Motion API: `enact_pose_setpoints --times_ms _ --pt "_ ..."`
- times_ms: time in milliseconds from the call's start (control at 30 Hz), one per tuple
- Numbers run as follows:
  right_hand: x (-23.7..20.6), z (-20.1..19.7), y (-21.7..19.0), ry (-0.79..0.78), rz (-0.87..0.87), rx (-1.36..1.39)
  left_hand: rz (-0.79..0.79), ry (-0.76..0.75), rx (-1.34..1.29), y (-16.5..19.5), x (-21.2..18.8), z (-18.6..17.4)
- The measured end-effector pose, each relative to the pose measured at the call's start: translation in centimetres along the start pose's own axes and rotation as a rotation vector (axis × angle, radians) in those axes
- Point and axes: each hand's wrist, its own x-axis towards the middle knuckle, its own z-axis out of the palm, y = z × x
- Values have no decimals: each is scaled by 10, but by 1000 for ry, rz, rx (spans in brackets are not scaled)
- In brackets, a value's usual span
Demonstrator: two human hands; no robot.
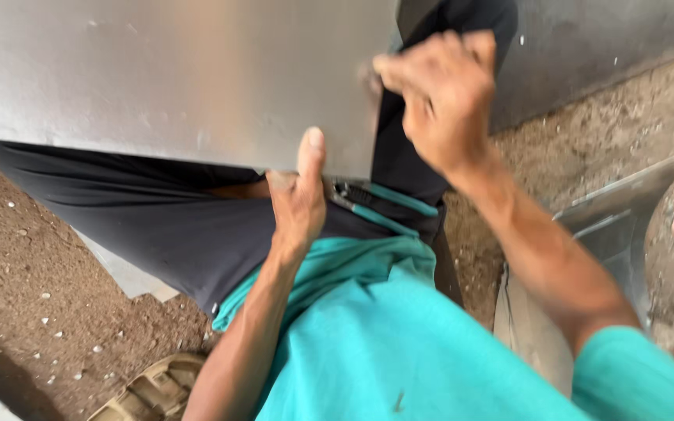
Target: The person sits on the ground and uses tin snips to cut small rectangular pieces from the edges of a large metal sheet. The person repeatedly repositions the sheet and cuts along its edges, accumulating cut-off pieces on the ground.
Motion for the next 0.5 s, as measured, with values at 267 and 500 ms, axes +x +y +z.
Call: enact_pose_setpoints --times_ms 267,500 --pt "7 1 -7 -34 17 -10 28 -25 46 17 1 4" --pt "-10 -3 -5 -44 87 -49 268 -18 121 21 -2 6"
